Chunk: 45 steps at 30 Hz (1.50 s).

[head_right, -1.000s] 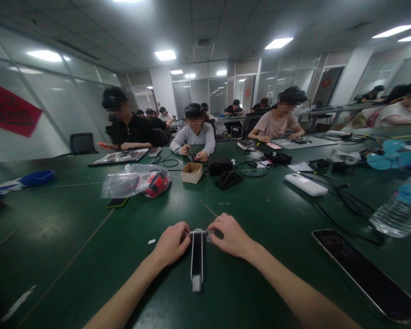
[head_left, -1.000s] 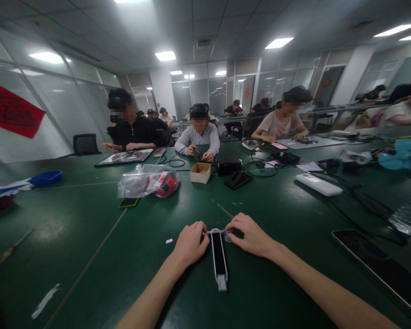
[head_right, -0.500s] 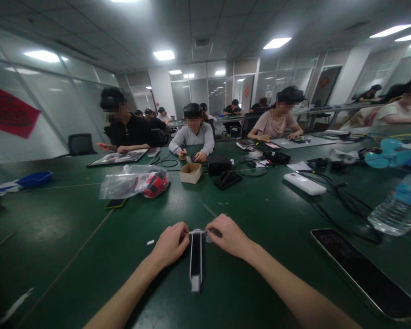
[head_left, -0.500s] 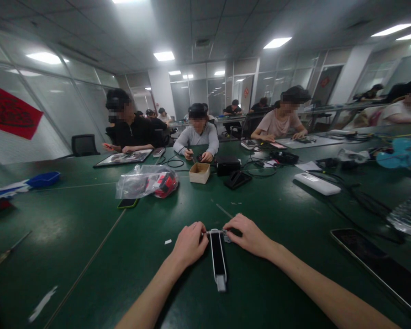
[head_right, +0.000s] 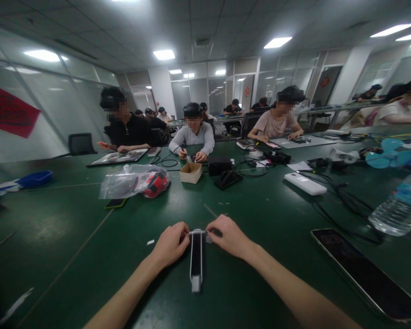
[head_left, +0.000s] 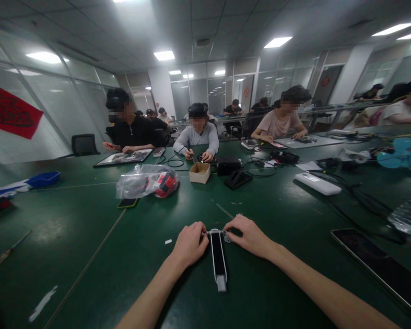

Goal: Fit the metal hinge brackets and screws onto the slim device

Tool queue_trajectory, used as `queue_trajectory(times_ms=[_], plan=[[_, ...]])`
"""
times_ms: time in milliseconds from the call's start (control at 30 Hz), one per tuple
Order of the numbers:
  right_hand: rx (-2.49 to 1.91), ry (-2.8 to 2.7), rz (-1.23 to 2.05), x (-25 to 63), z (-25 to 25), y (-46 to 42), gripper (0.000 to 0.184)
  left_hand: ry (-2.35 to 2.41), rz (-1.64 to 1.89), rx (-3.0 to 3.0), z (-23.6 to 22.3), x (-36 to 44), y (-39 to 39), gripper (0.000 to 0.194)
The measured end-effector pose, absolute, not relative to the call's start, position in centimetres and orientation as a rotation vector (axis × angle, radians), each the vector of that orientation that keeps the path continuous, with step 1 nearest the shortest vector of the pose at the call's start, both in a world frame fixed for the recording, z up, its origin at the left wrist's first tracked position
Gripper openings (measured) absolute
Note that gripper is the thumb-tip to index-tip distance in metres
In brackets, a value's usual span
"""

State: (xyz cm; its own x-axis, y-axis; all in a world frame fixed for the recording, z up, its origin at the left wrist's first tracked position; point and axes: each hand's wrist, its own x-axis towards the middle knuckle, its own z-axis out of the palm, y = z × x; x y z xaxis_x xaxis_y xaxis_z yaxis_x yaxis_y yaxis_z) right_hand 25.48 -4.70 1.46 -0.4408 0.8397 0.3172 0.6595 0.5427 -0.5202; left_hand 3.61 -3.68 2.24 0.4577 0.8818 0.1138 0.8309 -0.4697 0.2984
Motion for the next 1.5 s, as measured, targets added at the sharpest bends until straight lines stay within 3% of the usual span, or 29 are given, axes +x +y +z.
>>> queue_trajectory(times_ms=[500, 800, 1000, 1233, 1500], plan=[[-1.229, -2.281, 0.373, 25.58, 1.38, -4.7, 0.026, 1.518, 0.341, 2.492, 2.4, 3.76, -3.75, 0.012], [-1.274, -2.218, 0.424, 25.28, 1.47, -4.73, 0.021, 1.492, 0.386, 2.518, 2.07, 3.62, -3.62, 0.011], [-1.276, -2.258, 0.407, 25.34, 1.63, -4.83, 0.031, 1.485, 0.389, 2.519, 2.03, 3.59, -3.64, 0.013], [-1.249, -2.197, 0.347, 25.37, 1.81, -5.04, 0.021, 1.471, 0.407, 2.524, 2.03, 3.53, -3.6, 0.012], [-1.249, -2.209, 0.28, 25.4, 1.66, -4.93, 0.026, 1.489, 0.383, 2.519, 2.09, 3.6, -3.59, 0.011]])
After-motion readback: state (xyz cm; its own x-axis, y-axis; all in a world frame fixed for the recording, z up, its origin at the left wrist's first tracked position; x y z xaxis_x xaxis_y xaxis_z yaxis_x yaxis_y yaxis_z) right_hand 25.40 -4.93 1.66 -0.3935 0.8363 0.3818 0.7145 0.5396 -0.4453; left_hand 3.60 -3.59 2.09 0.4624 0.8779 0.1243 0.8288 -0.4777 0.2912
